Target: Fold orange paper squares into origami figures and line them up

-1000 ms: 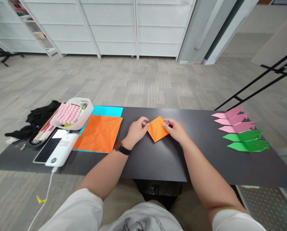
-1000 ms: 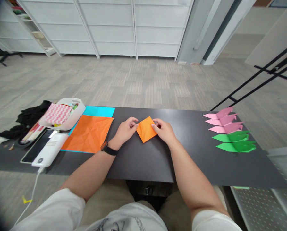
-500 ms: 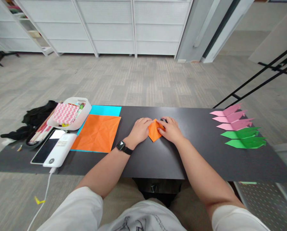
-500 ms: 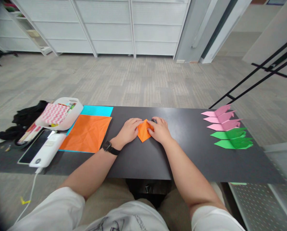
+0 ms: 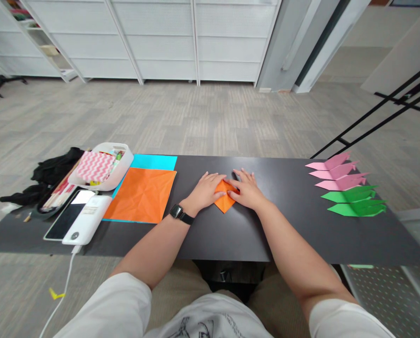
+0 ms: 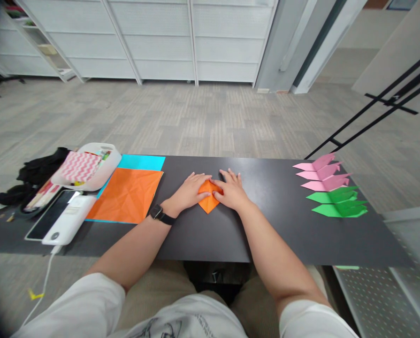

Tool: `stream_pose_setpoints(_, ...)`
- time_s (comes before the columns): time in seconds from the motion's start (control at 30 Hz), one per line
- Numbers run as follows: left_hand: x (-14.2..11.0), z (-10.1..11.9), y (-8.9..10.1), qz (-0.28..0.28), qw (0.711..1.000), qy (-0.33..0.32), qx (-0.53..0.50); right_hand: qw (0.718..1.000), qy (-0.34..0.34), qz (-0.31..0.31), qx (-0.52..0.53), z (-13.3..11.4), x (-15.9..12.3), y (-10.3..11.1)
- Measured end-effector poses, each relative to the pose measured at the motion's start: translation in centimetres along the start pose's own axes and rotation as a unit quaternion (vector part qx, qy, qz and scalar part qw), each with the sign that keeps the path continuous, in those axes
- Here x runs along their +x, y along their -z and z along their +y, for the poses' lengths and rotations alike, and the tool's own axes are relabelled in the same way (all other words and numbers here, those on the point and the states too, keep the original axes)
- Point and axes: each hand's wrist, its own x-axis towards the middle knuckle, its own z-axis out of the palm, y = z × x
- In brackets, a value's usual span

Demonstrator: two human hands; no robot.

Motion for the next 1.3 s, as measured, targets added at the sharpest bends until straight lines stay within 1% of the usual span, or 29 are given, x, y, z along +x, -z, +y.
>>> stream_pose_setpoints(0.33,-0.3,0.6,0.1,-0.018,0.999,0.026,0.004,1.000,-0.004,0.011,0.008,0.5,0.2,-0.4)
stream_pose_setpoints(0.47,-0.5,0.9,0.1,-0.029,0.999,0.032,0.007,1.000,-0.007,0.011,0.016,0.6,0.1,-0.1)
stream_pose_setpoints(0.63,-0.6,1.2,0.2,-0.036,0.999,0.030,0.016,1.000,-0.017,0.014,0.002,-0.1,-0.7,0.7)
stream_pose_setpoints(0.8,-0.6,1.4,0.4,-0.048,0.998,0.024,0.023,0.999,-0.008,0.026,-0.040,-0.6,-2.2,1.8)
stream_pose_setpoints(1.03,-0.6,1.4,0.2,-0.043,0.999,0.020,0.021,0.996,0.017,0.040,-0.083,0.2,-5.7,3.0)
stream_pose_setpoints(1.2,-0.5,1.1,-0.2,-0.034,0.999,0.024,0.012,0.996,0.026,0.034,-0.082,0.6,-7.8,3.5)
stream_pose_setpoints(1.3,-0.5,0.9,-0.4,-0.027,0.999,0.022,0.011,0.996,0.030,0.029,-0.074,1.2,-8.4,3.8)
